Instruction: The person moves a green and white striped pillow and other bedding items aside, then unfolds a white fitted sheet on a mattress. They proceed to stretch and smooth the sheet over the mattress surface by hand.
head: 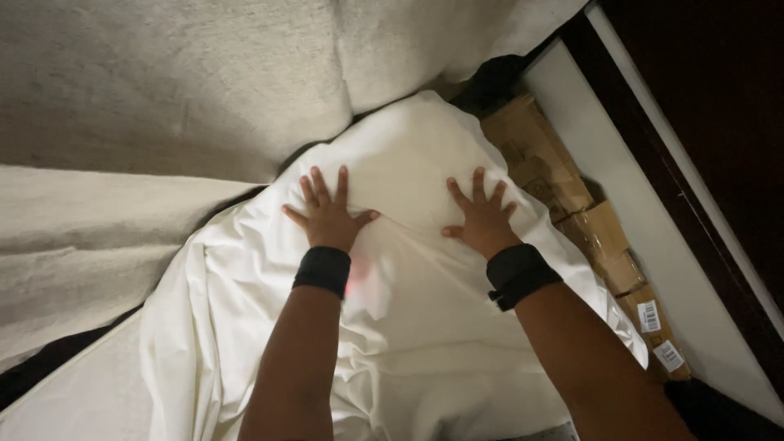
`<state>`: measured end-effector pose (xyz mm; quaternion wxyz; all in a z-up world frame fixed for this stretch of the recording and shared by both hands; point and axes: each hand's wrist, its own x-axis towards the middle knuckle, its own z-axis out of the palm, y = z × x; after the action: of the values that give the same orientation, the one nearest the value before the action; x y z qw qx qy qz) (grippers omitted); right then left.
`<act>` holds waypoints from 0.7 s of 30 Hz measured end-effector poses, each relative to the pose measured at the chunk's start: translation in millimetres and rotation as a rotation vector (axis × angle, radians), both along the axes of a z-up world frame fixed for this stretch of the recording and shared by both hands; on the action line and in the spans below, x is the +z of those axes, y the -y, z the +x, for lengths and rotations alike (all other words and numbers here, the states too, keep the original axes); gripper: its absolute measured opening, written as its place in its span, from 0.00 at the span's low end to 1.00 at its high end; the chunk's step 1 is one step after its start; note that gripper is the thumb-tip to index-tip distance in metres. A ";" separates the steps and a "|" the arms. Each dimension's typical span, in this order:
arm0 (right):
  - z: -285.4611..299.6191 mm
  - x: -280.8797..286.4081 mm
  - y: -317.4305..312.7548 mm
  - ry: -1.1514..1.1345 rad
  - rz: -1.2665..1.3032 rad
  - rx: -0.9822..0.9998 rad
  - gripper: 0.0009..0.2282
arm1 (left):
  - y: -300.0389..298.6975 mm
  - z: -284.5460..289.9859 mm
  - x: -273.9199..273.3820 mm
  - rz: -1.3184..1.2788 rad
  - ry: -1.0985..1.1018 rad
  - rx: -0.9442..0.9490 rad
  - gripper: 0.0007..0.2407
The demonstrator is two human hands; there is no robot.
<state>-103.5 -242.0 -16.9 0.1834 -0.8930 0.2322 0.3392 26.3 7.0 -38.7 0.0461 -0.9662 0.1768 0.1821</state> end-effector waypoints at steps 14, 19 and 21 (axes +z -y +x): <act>15.9 22.6 16.2 0.020 -0.029 0.107 0.41 | 12.8 16.2 44.0 0.110 -0.311 0.057 0.64; 46.7 39.2 46.4 -0.016 -0.018 0.198 0.40 | 56.3 -13.2 53.2 0.180 -0.362 0.189 0.62; 54.4 23.0 63.7 -0.049 -0.018 0.235 0.41 | 79.3 -10.2 61.4 0.132 -0.519 0.236 0.63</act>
<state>-49.1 -305.7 6.0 0.1288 -0.9071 0.1335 0.3778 16.1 -72.3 22.7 0.0404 -0.8962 0.0566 0.4382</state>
